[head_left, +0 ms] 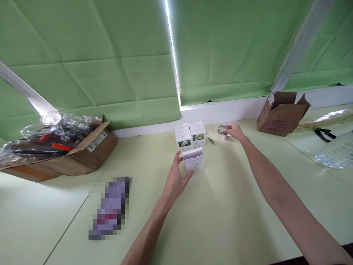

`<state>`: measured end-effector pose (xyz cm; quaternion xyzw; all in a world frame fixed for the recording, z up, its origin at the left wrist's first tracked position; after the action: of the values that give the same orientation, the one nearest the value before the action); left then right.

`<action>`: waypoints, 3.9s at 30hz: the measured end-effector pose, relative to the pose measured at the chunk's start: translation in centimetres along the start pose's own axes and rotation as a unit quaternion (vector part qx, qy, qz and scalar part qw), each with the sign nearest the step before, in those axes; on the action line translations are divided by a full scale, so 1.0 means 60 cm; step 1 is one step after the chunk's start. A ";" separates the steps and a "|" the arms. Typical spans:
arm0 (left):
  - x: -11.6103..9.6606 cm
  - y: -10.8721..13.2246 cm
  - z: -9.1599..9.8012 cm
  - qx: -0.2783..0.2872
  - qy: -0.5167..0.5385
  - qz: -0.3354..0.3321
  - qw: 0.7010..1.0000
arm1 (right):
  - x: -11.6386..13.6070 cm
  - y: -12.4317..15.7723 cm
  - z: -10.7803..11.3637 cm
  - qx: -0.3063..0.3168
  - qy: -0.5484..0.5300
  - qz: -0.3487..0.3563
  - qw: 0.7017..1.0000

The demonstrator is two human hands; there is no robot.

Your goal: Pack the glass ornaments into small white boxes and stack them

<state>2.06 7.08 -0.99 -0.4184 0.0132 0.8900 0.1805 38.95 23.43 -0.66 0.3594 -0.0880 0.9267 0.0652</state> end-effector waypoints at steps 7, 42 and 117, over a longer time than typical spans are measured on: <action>0.023 -0.018 -0.009 0.018 0.045 0.012 0.999 | 0.019 0.030 0.027 -0.051 -0.012 0.017 0.998; -0.008 0.007 -0.085 0.062 0.040 -0.018 0.997 | 0.024 0.162 0.004 0.033 0.109 -0.006 0.994; -0.008 -0.001 -0.080 0.094 0.092 0.011 0.991 | 0.197 0.280 -0.035 0.317 -0.145 0.265 0.899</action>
<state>5.90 6.18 -3.74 -0.4792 0.1185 0.8447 0.2071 25.86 8.16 3.87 0.4552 0.1105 0.8260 -0.3135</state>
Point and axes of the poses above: each hand's wrist, its own y-axis away from the middle knuckle, its own z-axis out of the back of the hand, x = y × z, the point moved 2 cm from there along -y, towards the middle knuckle, and after that the axes turned 10 degrees about x, right-handed, at the moved point
